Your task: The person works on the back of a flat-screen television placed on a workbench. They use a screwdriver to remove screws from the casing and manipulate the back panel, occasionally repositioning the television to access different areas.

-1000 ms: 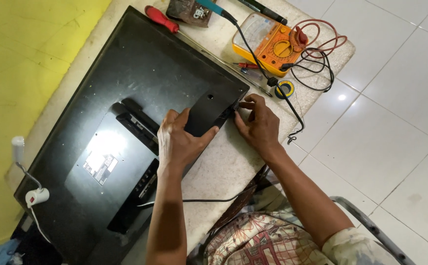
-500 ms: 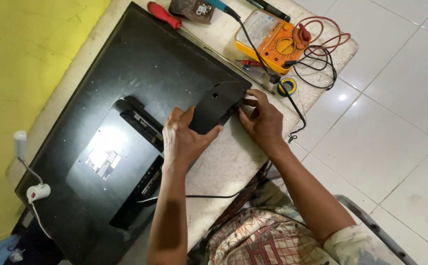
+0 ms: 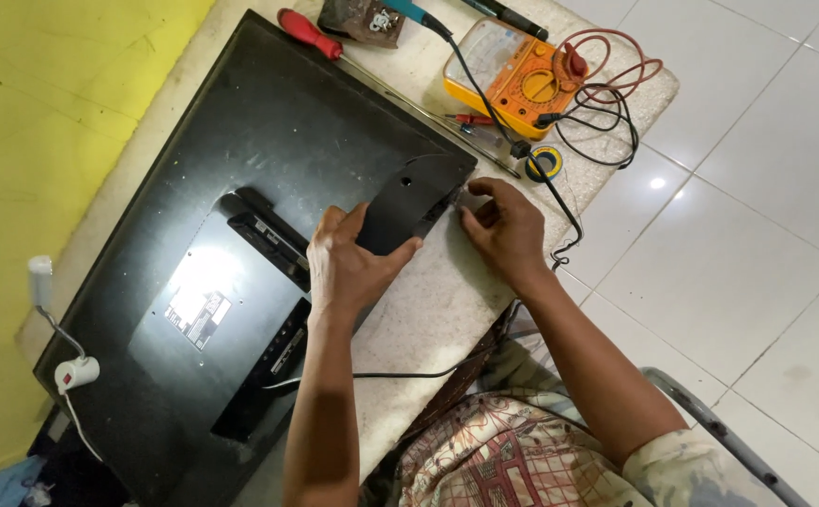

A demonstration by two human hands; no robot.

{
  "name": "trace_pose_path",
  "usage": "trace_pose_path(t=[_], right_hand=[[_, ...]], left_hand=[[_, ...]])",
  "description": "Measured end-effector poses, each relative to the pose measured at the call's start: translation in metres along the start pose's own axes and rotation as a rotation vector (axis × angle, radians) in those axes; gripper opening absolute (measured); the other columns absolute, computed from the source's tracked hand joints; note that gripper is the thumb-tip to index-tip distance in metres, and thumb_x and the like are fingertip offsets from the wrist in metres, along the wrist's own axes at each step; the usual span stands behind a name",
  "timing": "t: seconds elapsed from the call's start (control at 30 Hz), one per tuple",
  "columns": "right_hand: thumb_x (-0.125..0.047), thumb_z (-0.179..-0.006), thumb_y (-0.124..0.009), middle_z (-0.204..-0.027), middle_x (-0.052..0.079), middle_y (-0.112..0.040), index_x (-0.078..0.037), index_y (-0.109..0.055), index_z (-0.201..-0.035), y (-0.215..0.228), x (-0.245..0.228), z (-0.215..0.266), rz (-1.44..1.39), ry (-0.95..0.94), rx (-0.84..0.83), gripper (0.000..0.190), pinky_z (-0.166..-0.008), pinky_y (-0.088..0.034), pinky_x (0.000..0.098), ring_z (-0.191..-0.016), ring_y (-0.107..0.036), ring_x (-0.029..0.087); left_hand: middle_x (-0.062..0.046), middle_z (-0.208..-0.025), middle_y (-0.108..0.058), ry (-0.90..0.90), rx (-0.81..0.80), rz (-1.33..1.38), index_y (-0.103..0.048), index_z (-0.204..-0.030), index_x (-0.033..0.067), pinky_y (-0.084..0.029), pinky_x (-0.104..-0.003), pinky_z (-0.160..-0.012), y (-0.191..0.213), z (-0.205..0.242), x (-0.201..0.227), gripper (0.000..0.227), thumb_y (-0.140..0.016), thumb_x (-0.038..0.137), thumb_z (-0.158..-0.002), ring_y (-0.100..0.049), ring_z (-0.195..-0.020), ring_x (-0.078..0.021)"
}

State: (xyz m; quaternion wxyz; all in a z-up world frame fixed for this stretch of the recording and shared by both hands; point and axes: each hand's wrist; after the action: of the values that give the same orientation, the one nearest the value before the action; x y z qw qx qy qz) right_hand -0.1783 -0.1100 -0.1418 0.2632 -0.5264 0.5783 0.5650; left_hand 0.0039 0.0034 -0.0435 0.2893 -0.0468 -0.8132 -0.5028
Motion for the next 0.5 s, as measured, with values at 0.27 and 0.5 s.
trace_pose_path(t=[0.27, 0.5], right_hand=[[-0.03, -0.089, -0.084, -0.097, 0.012, -0.073, -0.012, -0.067, -0.116, -0.001, -0.012, 0.0, 0.054, 0.083, 0.025, 0.037, -0.065, -0.058, 0.0448, -0.073, -0.071, 0.031], [-0.044, -0.098, -0.074, -0.098, 0.002, -0.066, -0.021, -0.07, -0.103, -0.014, 0.007, -0.006, 0.177, 0.121, -0.024, 0.024, -0.068, -0.056, 0.0406, -0.08, -0.071, 0.027]], left_hand=[[-0.006, -0.083, -0.052, 0.094, -0.078, 0.179, -0.075, -0.093, 0.0043, -0.05, -0.038, -0.074, 0.028, -0.007, 0.029, 0.047, -0.098, 0.036, -0.069, -0.059, -0.08, -0.0188], [-0.005, -0.083, -0.048, 0.108, -0.088, 0.252, -0.069, -0.086, 0.006, -0.047, -0.035, -0.076, 0.031, -0.009, 0.031, 0.044, -0.098, 0.037, -0.074, -0.055, -0.082, -0.0161]])
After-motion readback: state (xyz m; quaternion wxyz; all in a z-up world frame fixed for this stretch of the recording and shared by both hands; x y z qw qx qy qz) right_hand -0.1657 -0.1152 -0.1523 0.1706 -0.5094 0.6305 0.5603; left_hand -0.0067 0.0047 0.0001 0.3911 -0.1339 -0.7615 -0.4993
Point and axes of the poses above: each hand's wrist, its own z-axis away from the middle knuckle, its own y-axis out of the back of the hand, x = y × z
